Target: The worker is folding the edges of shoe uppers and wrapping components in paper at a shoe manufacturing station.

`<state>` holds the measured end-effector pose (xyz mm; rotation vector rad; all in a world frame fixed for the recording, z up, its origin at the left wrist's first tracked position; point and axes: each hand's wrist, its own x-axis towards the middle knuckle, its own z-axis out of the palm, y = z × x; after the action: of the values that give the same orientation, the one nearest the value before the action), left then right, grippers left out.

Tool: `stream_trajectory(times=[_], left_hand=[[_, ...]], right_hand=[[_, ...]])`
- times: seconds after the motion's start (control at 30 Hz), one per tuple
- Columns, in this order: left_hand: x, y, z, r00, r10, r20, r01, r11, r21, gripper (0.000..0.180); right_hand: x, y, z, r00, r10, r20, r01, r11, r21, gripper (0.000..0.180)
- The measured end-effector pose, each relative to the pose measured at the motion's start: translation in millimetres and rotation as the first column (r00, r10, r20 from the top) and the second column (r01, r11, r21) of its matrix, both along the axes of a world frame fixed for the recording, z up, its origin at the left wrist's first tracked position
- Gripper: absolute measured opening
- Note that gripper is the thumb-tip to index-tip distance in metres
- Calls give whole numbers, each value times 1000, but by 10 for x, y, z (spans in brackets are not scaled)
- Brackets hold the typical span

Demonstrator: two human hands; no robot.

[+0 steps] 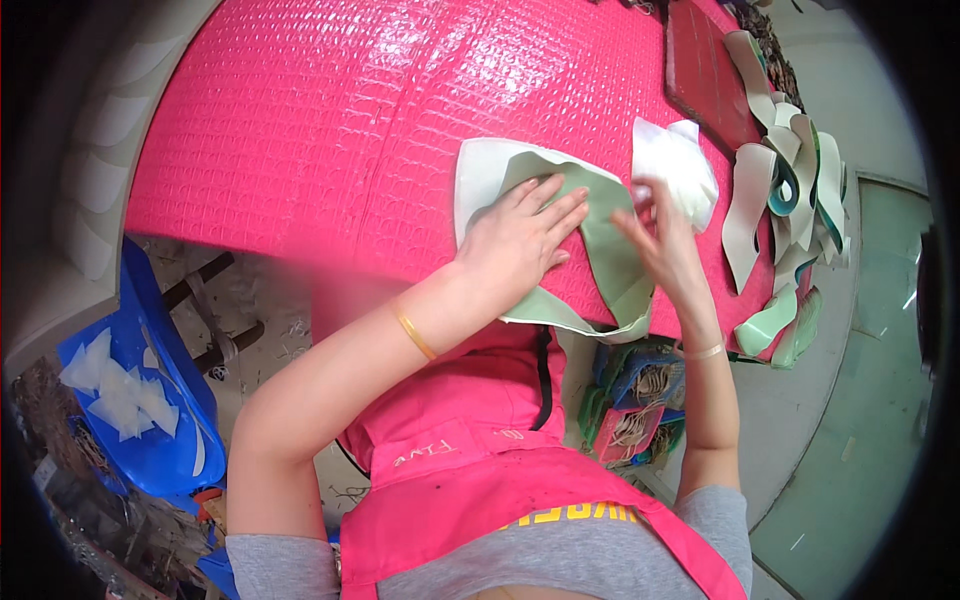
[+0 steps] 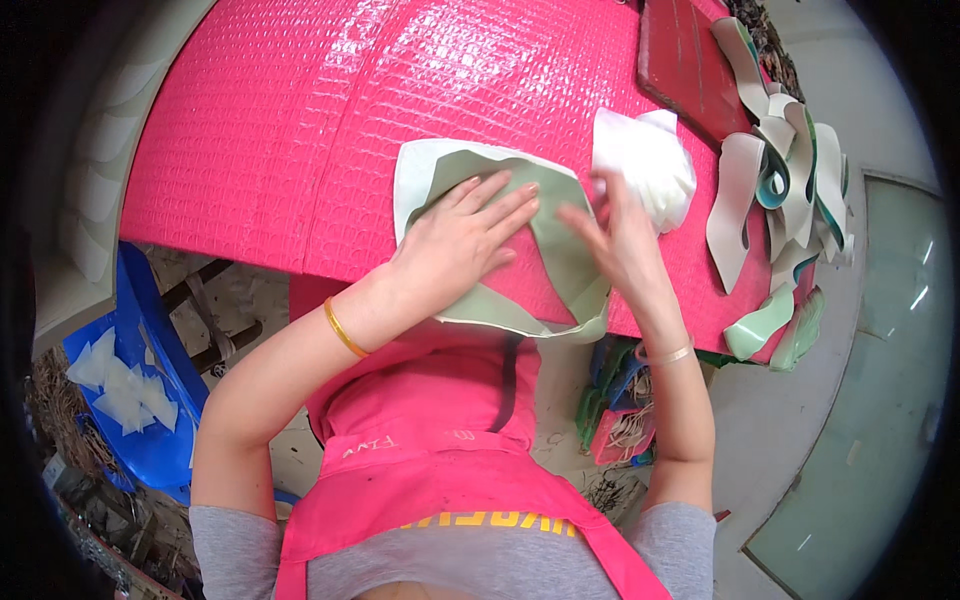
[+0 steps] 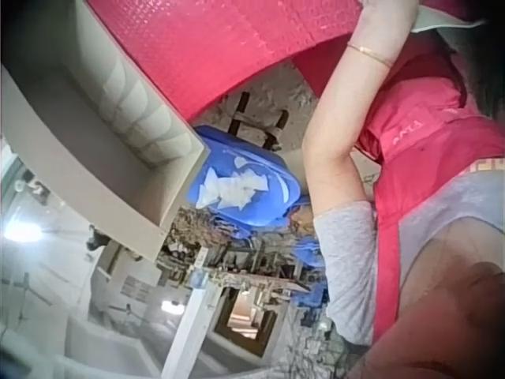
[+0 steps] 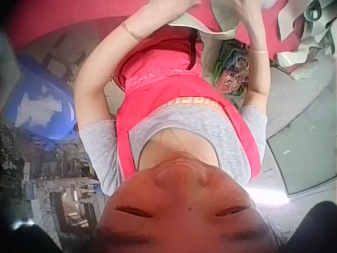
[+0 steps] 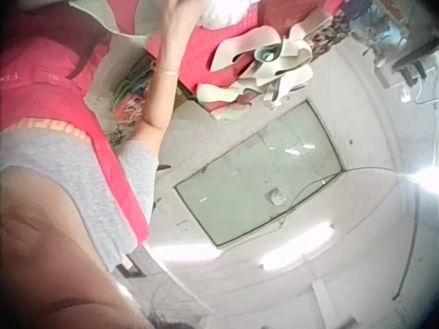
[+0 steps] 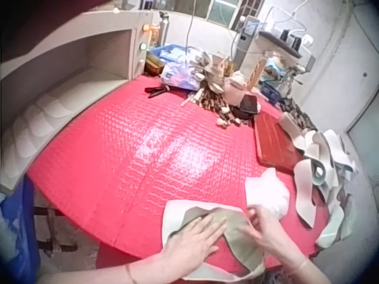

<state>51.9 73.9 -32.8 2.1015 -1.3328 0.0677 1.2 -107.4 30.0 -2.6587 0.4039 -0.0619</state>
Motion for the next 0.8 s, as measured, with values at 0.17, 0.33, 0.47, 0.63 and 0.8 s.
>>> stream_trajectory(times=[0.17, 0.33, 0.47, 0.63, 0.8], left_hand=[[86, 3, 24, 996, -16, -90, 19, 999, 32, 39], [129, 3, 93, 992, -35, -120, 42, 998, 54, 38], [169, -7, 108, 985, -46, -168, 59, 996, 72, 38], [175, 15, 140, 993, -62, -102, 75, 989, 129, 41], [162, -2, 141, 995, -78, -56, 85, 986, 145, 43]], right_hand=[[-326, 93, 37, 986, 42, -163, 45, 865, 499, 60], [-561, 179, -149, 999, 39, -38, -18, 896, 444, 59], [-349, 241, 46, 921, 225, -317, -143, 954, 262, 64], [-305, 214, 104, 854, 270, -446, -272, 961, 61, 58], [-570, 158, 88, 884, 358, -300, -357, 932, 62, 58]])
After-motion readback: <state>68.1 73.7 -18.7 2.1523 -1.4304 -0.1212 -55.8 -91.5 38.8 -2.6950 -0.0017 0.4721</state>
